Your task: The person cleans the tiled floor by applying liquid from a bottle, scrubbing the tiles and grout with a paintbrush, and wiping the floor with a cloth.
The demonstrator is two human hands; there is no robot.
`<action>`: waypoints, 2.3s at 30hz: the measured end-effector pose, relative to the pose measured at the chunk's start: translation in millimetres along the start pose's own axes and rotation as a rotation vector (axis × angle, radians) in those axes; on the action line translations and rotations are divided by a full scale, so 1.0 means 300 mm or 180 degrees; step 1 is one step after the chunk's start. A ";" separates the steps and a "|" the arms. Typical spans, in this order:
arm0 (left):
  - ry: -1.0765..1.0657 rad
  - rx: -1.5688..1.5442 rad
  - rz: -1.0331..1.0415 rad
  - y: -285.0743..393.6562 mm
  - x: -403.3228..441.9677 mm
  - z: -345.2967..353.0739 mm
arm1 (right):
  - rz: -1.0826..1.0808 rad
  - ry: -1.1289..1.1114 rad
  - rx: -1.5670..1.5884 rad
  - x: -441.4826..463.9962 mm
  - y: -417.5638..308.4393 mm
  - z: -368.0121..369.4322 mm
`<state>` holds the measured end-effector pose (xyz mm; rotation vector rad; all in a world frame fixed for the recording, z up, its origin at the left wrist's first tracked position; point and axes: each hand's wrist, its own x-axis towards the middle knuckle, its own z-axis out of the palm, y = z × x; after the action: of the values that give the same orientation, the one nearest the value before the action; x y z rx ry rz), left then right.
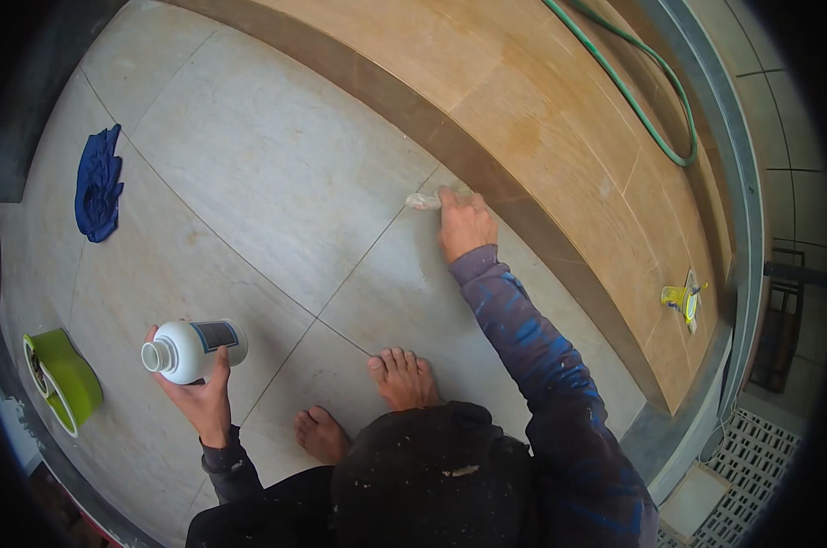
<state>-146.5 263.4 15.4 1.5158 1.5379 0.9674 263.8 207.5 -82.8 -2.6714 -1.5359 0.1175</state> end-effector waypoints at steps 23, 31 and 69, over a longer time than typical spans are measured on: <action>0.0002 -0.0199 -0.0163 -0.022 0.043 0.035 | -0.0001 0.0715 0.0223 0.065 0.021 0.034; -0.0024 0.0051 -0.0048 -0.025 0.019 0.007 | -0.0279 0.0450 0.0158 0.123 -0.088 -0.056; -0.0424 0.0192 0.0555 0.054 0.005 0.114 | 0.2530 0.1257 -0.0003 -1.049 0.920 0.085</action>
<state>-108.6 265.3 15.4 1.7441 1.3696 0.9038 341.0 -202.8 -120.7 -2.8887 -0.3276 -0.3539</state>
